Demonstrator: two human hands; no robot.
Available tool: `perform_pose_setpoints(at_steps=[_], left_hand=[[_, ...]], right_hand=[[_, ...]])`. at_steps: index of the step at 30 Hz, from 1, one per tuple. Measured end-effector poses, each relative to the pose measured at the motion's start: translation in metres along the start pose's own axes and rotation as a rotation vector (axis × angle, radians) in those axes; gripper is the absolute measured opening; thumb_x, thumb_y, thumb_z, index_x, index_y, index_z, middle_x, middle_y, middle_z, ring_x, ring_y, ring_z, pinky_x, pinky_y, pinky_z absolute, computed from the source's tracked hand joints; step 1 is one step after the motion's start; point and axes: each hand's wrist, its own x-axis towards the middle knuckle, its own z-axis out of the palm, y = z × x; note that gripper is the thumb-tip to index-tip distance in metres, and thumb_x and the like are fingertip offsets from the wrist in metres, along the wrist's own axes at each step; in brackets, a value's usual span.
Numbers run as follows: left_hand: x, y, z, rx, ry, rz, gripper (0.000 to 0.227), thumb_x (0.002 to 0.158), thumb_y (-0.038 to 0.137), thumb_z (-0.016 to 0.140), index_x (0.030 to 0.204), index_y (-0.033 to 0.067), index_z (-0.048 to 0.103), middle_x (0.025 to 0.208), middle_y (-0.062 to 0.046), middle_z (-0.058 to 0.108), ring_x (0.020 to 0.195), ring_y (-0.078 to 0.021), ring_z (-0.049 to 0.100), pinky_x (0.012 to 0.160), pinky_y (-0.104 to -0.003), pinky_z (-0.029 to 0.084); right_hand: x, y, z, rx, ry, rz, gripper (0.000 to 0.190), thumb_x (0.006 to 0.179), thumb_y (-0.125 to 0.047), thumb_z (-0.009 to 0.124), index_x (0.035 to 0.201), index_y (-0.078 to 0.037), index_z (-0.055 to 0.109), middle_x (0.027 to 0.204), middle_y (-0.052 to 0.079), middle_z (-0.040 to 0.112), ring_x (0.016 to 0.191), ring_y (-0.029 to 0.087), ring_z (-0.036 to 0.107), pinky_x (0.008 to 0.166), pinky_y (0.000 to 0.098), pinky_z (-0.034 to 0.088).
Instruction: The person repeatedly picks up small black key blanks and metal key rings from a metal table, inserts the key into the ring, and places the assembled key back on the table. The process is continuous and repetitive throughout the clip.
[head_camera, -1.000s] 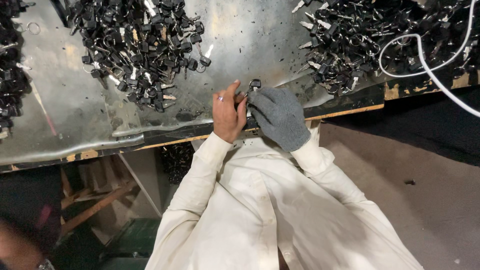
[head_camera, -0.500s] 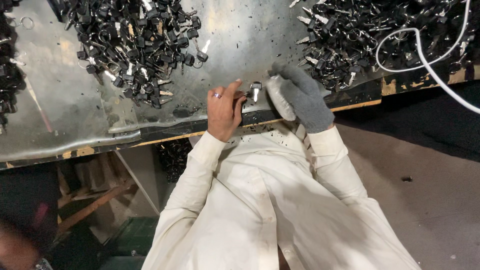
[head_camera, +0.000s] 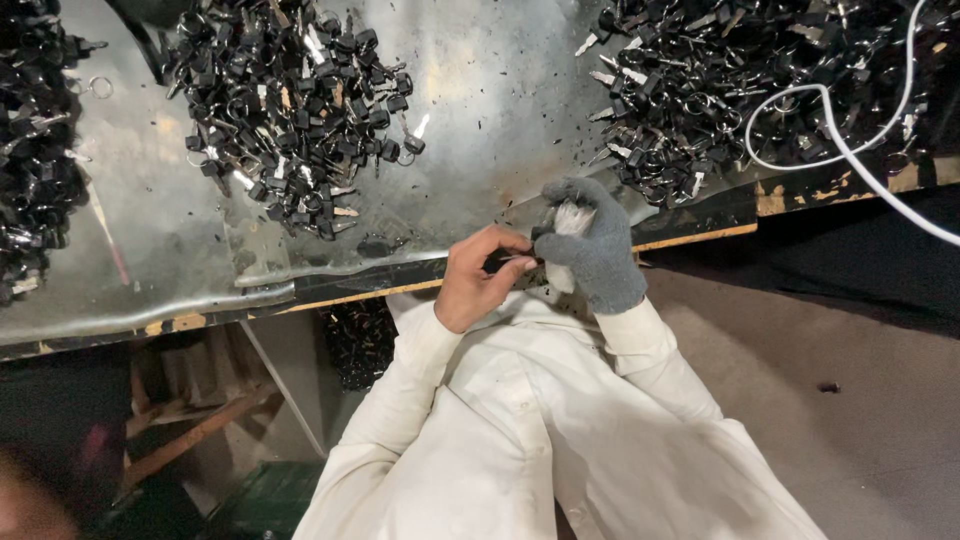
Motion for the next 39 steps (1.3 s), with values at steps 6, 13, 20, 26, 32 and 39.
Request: perform_pose_setpoints(at_steps=[6, 13, 20, 26, 32, 39], left_hand=[[0.051, -0.021, -0.007, 0.729, 0.144, 0.174, 0.026, 0.089, 0.016, 0.080, 0.113, 0.0079, 0.070, 0.090, -0.004, 0.070, 0.089, -0.0254, 0.061, 0.096, -0.045, 0.037], [0.051, -0.042, -0.010, 0.704, 0.283, 0.159, 0.018, 0.089, 0.011, 0.078, 0.105, 0.0097, 0.070, 0.092, -0.005, 0.066, 0.092, -0.0245, 0.060, 0.095, -0.042, 0.035], [0.048, -0.040, -0.011, 0.702, 0.258, 0.156, 0.012, 0.089, 0.004, 0.074, 0.099, 0.0082, 0.069, 0.090, -0.006, 0.061, 0.090, -0.0256, 0.057, 0.094, -0.041, 0.035], [0.050, -0.041, -0.013, 0.692, 0.214, 0.187, 0.025, 0.078, -0.007, 0.065, 0.097, 0.0080, 0.069, 0.086, -0.006, 0.057, 0.089, -0.0259, 0.056, 0.094, -0.041, 0.034], [0.054, -0.041, -0.014, 0.779, 0.177, 0.256, 0.025, 0.069, -0.004, 0.064, 0.091, 0.0095, 0.065, 0.084, -0.004, 0.058, 0.085, -0.0286, 0.053, 0.091, -0.043, 0.030], [0.052, -0.038, -0.010, 0.632, 0.296, 0.128, 0.018, 0.089, 0.005, 0.074, 0.107, 0.0090, 0.069, 0.092, 0.001, 0.068, 0.089, -0.0211, 0.058, 0.094, -0.040, 0.028]], right_hand=[[-0.003, -0.001, 0.014, -1.137, 0.244, -0.466, 0.062, 0.088, -0.023, 0.090, 0.137, 0.002, 0.060, 0.111, 0.017, 0.067, 0.100, 0.032, 0.065, 0.088, 0.0447, 0.053], [-0.001, -0.007, 0.016, -1.040, 0.018, -0.643, 0.041, 0.090, -0.014, 0.074, 0.127, 0.002, 0.066, 0.107, 0.018, 0.068, 0.102, 0.036, 0.064, 0.092, 0.0467, 0.052], [0.006, -0.016, 0.021, -1.012, -0.004, -0.570, 0.030, 0.092, -0.013, 0.074, 0.119, -0.001, 0.068, 0.110, 0.016, 0.070, 0.103, 0.036, 0.065, 0.091, 0.0462, 0.052], [0.015, -0.016, 0.030, -1.096, -0.016, -0.582, 0.027, 0.091, -0.012, 0.073, 0.117, -0.003, 0.071, 0.103, 0.015, 0.069, 0.093, 0.034, 0.064, 0.083, 0.0460, 0.050], [0.020, -0.013, 0.028, -1.103, -0.066, -0.511, 0.029, 0.088, -0.014, 0.073, 0.116, -0.006, 0.072, 0.096, 0.013, 0.069, 0.091, 0.034, 0.065, 0.079, 0.0446, 0.052], [0.025, -0.022, 0.021, -0.960, -0.094, -0.515, 0.026, 0.091, -0.019, 0.075, 0.114, -0.007, 0.073, 0.104, 0.012, 0.073, 0.096, 0.033, 0.068, 0.083, 0.0444, 0.054]])
